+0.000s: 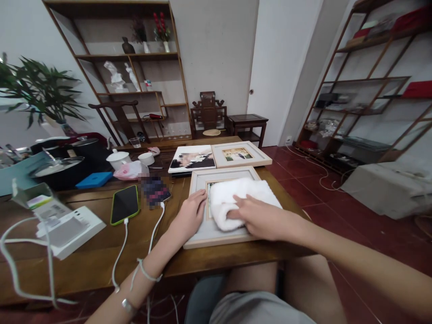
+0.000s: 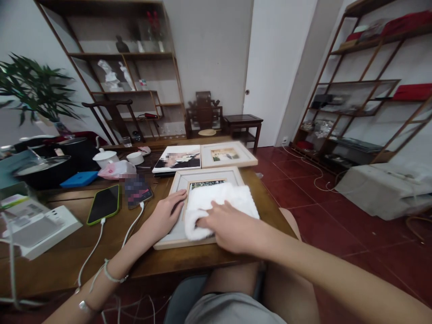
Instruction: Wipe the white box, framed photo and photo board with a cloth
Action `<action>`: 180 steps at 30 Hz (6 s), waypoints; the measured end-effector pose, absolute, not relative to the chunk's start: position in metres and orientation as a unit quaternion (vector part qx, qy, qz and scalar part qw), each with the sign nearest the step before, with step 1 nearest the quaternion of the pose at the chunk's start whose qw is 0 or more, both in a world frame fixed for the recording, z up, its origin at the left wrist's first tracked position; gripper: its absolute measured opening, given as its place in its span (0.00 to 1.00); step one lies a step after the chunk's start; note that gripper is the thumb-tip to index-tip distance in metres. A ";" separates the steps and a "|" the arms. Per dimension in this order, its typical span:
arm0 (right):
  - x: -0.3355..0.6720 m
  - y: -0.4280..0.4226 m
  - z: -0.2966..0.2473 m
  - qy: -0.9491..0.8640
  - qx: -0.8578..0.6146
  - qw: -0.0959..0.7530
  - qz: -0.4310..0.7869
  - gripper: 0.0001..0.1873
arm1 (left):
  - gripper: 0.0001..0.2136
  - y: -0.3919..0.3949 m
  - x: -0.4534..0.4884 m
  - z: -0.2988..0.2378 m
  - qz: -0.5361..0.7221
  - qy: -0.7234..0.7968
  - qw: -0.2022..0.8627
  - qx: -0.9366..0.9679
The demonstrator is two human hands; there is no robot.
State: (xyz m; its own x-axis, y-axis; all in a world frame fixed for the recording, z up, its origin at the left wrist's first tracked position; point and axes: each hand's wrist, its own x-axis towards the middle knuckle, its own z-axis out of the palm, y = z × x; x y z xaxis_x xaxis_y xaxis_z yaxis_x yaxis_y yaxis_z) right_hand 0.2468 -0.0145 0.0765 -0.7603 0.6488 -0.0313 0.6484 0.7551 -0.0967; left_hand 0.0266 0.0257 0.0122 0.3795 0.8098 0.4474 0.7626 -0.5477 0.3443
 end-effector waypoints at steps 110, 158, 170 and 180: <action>0.271 -0.028 0.063 -0.902 -0.418 0.066 0.084 0.35 | 0.10 0.015 0.028 0.027 0.292 0.443 0.145 0.835; 0.272 0.003 0.053 -0.893 -0.445 0.066 -0.028 0.35 | 0.16 0.017 0.024 0.017 0.265 0.466 0.094 0.839; 0.258 0.022 0.054 -0.914 -0.406 0.008 -0.021 0.36 | 0.16 0.017 0.025 0.015 0.283 0.467 0.091 0.833; 0.250 -0.075 0.062 -0.938 -0.338 0.040 0.066 0.33 | 0.16 0.017 0.025 0.017 0.278 0.467 0.096 0.834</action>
